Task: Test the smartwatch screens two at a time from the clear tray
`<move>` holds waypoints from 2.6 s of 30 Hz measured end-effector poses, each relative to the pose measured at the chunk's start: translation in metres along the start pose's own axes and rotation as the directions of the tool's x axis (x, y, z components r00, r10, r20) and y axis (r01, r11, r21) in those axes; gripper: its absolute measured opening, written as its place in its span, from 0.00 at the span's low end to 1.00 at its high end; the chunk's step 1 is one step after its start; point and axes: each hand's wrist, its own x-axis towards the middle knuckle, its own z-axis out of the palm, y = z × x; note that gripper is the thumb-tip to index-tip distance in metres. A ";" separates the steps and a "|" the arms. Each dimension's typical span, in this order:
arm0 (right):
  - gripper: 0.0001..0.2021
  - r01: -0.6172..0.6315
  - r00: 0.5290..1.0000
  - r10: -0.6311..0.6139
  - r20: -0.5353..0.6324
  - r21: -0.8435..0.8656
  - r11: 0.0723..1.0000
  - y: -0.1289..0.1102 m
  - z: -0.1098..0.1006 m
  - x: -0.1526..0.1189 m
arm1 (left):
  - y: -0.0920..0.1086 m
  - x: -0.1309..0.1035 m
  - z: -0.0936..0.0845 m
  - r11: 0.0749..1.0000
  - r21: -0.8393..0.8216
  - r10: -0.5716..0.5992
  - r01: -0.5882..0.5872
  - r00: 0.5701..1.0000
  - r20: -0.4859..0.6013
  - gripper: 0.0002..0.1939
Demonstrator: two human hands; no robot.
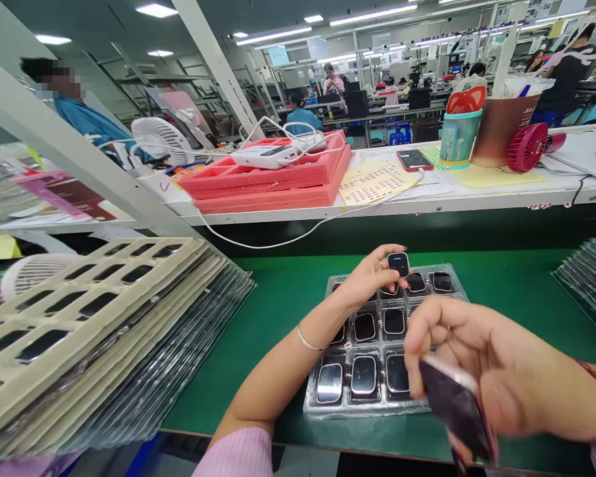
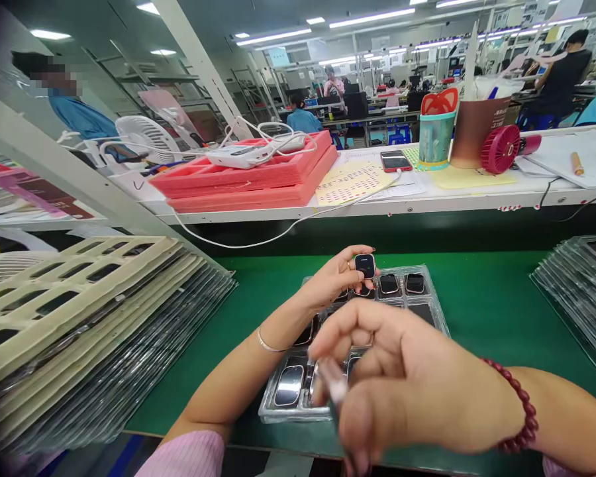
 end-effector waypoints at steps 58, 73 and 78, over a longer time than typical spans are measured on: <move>0.20 0.078 0.854 -0.401 -0.331 -0.682 0.727 0.017 -0.127 0.050 | -0.008 0.004 -0.002 0.980 0.191 0.076 -0.050 0.988 -0.133 0.22; 0.15 0.077 0.829 -0.450 -0.333 -0.728 0.681 0.022 -0.131 0.051 | -0.014 0.005 -0.005 0.973 0.219 0.097 -0.068 0.987 -0.126 0.17; 0.17 0.075 0.836 -0.444 -0.323 -0.734 0.675 0.022 -0.130 0.053 | -0.017 0.007 -0.004 0.971 0.208 0.144 -0.117 0.983 -0.116 0.16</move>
